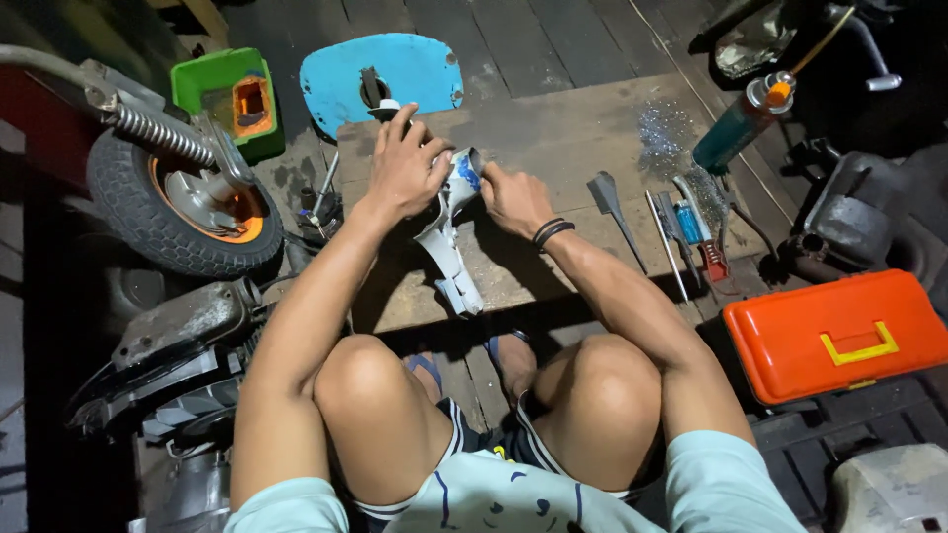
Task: Repairing a motorcycle fairing by manipulating the part and working with tape
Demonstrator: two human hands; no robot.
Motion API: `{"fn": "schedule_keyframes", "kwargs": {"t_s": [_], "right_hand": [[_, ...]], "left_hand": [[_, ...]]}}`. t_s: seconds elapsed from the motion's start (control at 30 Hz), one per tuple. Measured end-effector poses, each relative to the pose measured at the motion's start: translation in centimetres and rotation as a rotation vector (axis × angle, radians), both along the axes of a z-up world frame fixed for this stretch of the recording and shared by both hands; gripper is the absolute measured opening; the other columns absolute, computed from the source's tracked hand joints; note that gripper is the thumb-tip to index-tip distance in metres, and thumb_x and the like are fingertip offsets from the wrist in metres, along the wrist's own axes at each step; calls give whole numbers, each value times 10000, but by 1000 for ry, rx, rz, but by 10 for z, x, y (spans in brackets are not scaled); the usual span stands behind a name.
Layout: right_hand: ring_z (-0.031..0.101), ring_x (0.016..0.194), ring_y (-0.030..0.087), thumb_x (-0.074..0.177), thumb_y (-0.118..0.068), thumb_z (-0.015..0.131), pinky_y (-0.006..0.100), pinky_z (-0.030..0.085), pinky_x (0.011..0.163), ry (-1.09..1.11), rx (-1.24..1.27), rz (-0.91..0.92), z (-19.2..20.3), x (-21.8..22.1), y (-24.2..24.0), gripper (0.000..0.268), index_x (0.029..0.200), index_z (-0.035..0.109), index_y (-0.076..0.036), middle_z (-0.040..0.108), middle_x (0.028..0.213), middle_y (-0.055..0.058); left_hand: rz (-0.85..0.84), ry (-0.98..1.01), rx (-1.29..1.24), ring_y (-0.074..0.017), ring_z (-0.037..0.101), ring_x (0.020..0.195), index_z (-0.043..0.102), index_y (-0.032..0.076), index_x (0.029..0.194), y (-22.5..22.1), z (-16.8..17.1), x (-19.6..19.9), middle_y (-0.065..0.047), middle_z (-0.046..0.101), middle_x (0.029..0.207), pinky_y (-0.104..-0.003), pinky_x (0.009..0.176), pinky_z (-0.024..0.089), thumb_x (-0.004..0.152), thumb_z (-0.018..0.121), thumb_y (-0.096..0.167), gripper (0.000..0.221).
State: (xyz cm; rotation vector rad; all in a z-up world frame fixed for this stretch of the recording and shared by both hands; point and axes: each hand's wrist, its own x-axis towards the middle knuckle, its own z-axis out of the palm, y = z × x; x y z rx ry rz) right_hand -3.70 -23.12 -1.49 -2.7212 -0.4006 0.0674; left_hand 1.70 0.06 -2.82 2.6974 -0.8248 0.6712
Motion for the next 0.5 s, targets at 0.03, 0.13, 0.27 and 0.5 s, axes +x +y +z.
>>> {"fn": "schedule_keyframes", "kwargs": {"t_s": [0.03, 0.13, 0.27, 0.5], "right_hand": [[724, 877, 526, 1043, -433, 398, 603, 573, 765, -1, -1, 3, 0, -1, -2, 304, 1179, 533, -197, 719, 862, 314], [713, 890, 545, 1027, -385, 437, 642, 550, 767, 35, 29, 21, 1, -2, -3, 278, 1191, 501, -170, 722, 887, 319], [584, 716, 598, 1013, -346, 470, 629, 416, 597, 77, 36, 10, -5, -4, -3, 267, 1126, 433, -107, 661, 807, 317], [545, 734, 605, 1008, -324, 455, 607, 354, 589, 195, 19, 48, 2, 5, -5, 257, 1067, 367, -90, 643, 832, 285]], "left_hand": [[3, -1, -1, -344, 355, 1474, 729, 290, 1097, -2, 3, -2, -65, 586, 1031, -570, 1079, 339, 1050, 491, 444, 287], [15, -1, -28, -339, 353, 1473, 738, 295, 1079, -7, 17, -10, -68, 586, 1029, -591, 1074, 348, 1044, 488, 469, 306], [-59, 33, -64, -374, 361, 1424, 771, 188, 1142, -10, 28, -15, -132, 623, 1106, -630, 1029, 330, 1033, 508, 451, 387], [-167, 337, -2, -338, 14, 1558, 438, 253, 1566, -7, 60, -33, -133, 249, 1680, -713, 1205, 61, 935, 302, 800, 846]]}}
